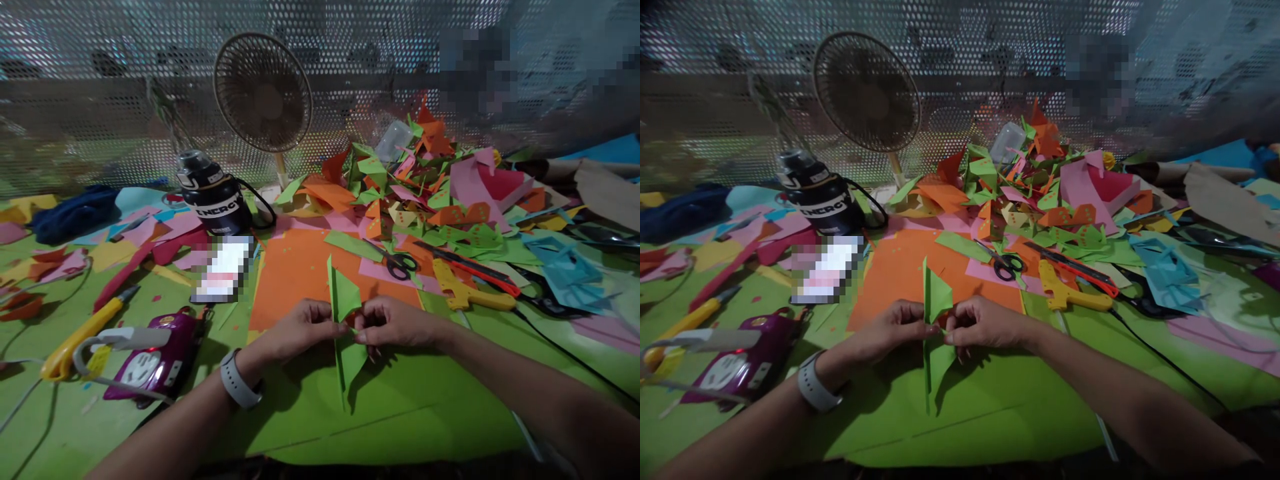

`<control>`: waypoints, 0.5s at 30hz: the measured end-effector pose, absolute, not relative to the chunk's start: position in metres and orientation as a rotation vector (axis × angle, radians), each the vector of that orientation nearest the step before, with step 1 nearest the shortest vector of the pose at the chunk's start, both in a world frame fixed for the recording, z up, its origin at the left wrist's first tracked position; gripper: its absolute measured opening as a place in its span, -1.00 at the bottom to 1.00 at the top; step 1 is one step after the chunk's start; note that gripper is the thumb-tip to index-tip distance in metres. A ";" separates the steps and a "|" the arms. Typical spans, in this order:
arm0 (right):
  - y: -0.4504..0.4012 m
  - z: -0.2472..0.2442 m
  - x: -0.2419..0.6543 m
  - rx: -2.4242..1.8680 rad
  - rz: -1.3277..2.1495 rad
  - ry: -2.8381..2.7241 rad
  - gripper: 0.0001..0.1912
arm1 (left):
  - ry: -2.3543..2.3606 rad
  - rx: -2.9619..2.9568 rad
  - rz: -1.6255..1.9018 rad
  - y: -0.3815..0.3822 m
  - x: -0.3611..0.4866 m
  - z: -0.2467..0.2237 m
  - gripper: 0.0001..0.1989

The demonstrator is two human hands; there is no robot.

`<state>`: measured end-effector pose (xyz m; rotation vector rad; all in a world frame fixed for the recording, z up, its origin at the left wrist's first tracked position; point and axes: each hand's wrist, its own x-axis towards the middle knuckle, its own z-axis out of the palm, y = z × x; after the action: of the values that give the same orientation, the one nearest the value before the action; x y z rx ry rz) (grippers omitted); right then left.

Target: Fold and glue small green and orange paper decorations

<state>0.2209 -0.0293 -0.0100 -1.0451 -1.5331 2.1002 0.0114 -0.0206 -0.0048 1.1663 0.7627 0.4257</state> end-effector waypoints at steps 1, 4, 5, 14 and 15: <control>-0.029 -0.009 0.221 -1.035 2.109 -1.544 -0.73 | 0.750 1.165 0.415 -0.021 0.011 -0.005 -0.71; -0.029 -0.007 0.221 -1.039 2.124 -1.561 -0.73 | 0.729 1.150 0.396 -0.021 0.011 -0.007 -0.72; -0.029 -0.007 0.221 -1.045 2.122 -1.561 -0.73 | 0.726 1.143 0.390 -0.021 0.011 -0.008 -0.71; -0.029 -0.006 0.220 -1.063 2.126 -1.530 -0.71 | 0.761 1.138 0.399 -0.022 0.012 -0.008 -0.73; -0.029 -0.005 0.219 -1.077 2.112 -1.528 -0.72 | 0.770 1.134 0.408 -0.022 0.012 -0.008 -0.73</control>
<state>0.2193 -0.0289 -0.0055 -1.0771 -1.5278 2.1117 0.0118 -0.0221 -0.0079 1.1339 0.7698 0.4081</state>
